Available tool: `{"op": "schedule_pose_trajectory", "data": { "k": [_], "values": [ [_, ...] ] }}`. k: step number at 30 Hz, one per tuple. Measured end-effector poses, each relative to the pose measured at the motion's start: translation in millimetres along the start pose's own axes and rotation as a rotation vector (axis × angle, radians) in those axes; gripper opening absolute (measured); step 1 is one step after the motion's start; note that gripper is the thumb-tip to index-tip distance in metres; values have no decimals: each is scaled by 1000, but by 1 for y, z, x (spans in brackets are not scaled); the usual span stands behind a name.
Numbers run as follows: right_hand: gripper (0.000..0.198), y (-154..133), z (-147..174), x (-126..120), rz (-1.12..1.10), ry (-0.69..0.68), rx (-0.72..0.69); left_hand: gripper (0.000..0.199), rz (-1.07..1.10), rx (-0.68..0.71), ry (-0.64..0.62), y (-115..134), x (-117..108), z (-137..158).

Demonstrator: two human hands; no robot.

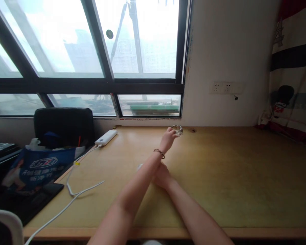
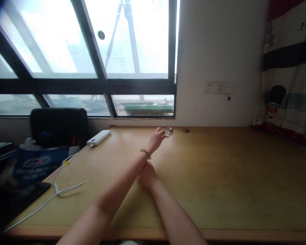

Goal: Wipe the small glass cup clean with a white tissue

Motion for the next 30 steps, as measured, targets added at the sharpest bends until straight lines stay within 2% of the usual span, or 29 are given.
{"op": "schedule_pose_trajectory", "data": {
  "k": [3,6,8,10,13,30],
  "values": [
    [19,6,2,-13,-35,111,104,14,-7,-79,50,-76,-54,40],
    [18,4,2,-13,-33,107,122,15,-71,-218,133,-148,-96,88],
    [17,1,2,-10,-28,85,101,17,-126,-299,174,-183,-114,113],
    [17,0,3,-8,-23,78,102,18,-154,-350,193,-204,-123,128],
    [18,2,5,-9,-24,82,134,18,-189,-395,197,-216,-126,134],
    [20,11,8,-8,-35,52,219,17,-258,-425,137,-226,-119,137]
  ]
}}
Point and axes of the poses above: each hand's wrist, its own z-axis away from the middle knuckle, its own x-axis out of the palm, y = z × x, the point moved 8 cm from there along -z, towards the middle knuckle, and after that the axes turned 4 degrees about x, right-handed, at the moved point
